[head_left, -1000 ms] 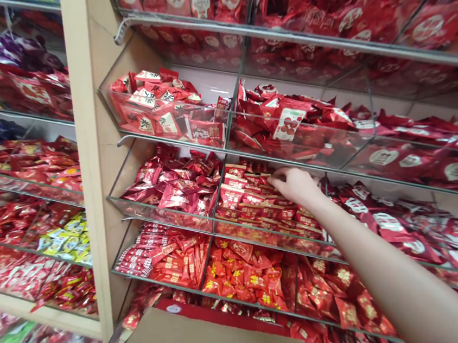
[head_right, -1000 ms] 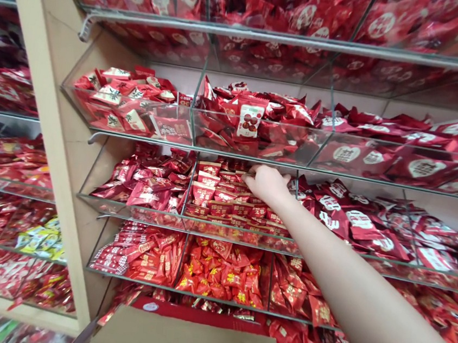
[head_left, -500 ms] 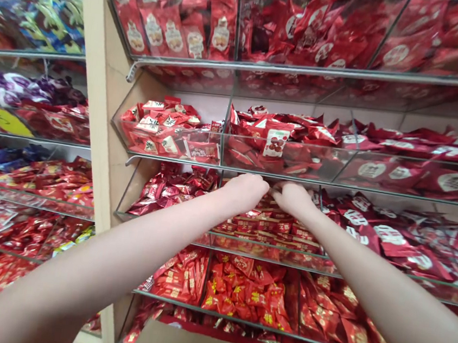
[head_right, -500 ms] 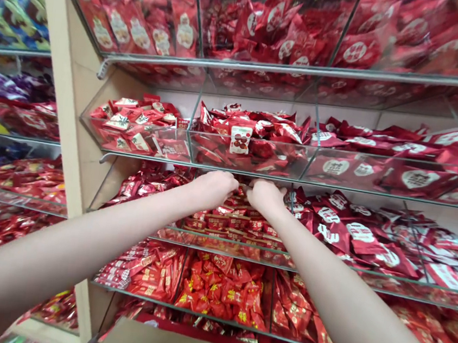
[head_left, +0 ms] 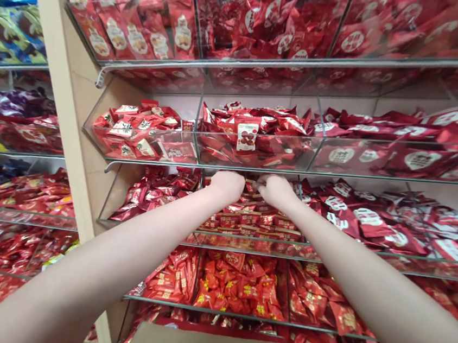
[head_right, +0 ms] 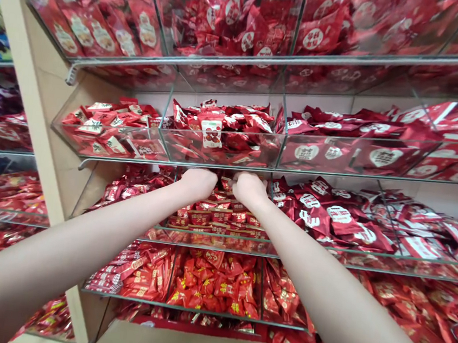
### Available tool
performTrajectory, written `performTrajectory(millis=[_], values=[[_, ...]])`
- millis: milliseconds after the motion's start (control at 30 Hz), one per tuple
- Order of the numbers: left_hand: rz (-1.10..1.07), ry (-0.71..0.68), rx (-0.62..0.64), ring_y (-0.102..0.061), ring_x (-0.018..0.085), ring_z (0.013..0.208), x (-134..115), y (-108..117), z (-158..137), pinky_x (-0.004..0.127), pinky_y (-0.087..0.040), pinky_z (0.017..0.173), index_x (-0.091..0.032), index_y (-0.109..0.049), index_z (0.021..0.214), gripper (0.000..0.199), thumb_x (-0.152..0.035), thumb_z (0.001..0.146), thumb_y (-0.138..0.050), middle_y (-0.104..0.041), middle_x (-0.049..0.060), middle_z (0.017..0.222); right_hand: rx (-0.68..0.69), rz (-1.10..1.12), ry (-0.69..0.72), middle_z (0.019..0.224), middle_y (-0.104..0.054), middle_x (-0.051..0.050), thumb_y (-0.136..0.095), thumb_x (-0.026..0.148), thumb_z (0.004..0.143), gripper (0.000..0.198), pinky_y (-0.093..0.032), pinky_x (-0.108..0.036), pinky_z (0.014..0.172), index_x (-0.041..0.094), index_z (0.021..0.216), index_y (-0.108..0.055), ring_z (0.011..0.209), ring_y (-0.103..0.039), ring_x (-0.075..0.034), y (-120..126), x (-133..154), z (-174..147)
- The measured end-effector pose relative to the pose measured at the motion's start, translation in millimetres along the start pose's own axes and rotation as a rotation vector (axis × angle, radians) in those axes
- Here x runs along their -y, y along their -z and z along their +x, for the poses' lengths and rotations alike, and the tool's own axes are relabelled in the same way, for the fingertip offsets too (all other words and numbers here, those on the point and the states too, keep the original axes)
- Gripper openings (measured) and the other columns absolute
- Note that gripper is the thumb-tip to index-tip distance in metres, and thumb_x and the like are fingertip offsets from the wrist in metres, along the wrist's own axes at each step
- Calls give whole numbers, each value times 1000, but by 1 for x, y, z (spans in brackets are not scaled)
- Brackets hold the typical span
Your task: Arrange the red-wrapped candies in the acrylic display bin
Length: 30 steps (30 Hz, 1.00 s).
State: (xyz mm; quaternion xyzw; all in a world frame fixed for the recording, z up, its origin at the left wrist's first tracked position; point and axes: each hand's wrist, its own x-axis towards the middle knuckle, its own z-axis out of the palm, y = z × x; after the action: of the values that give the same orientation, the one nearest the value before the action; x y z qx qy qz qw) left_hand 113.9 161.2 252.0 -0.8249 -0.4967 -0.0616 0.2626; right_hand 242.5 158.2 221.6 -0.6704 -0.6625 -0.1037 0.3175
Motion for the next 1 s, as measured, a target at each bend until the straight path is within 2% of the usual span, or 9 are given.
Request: performTrajectory(millis=[167,300,433,567,667,800,1000], values=[[-10,38,-2,-62,31,89,8,-4,2,42,-52,70,-10,-62,98,30,-12,75,-43,-66,19,98,-7,13,17,92,-68,-8,-45,36,77,25,-40,-37,79,24,85,-65,93,-58,-26,0,-1,1],[-16,28,-1,-62,28,90,8,-6,-2,38,-51,74,-12,-63,96,29,-12,74,-43,-67,16,94,8,21,13,93,-68,-7,-46,32,78,23,-41,-34,77,23,86,-65,93,-57,-24,1,1,2],[-36,26,12,-63,27,88,6,-8,-2,36,-51,72,-13,-64,92,26,-13,72,-47,-68,15,92,21,31,31,94,-67,-8,-45,28,79,24,-40,-31,79,21,89,-65,93,-57,-22,0,2,4],[-72,72,-76,-63,27,85,9,-12,-2,37,-51,70,-16,-64,88,24,-21,75,-45,-69,12,90,64,53,129,96,-67,-4,-44,25,79,24,-40,-24,78,22,92,-65,90,-58,-17,3,1,4],[-89,60,-159,-63,26,86,13,-15,-5,36,-51,71,-21,-63,89,25,-24,77,-42,-68,9,92,103,53,181,95,-67,-4,-51,29,75,21,-40,-22,74,21,90,-64,85,-58,-16,6,0,5],[-96,26,-239,-63,25,86,16,-18,-7,34,-50,70,-22,-59,95,28,-24,79,-35,-67,7,93,129,50,190,81,-67,-3,-57,36,71,21,-39,-23,63,19,82,-63,71,-57,-16,6,0,9],[-71,-24,-282,-63,25,81,24,-24,-7,33,-49,66,-22,-60,88,25,-21,78,-37,-68,8,88,130,72,210,71,-64,-1,-49,29,76,15,-35,-22,56,19,77,-61,63,-52,-13,2,3,14]])
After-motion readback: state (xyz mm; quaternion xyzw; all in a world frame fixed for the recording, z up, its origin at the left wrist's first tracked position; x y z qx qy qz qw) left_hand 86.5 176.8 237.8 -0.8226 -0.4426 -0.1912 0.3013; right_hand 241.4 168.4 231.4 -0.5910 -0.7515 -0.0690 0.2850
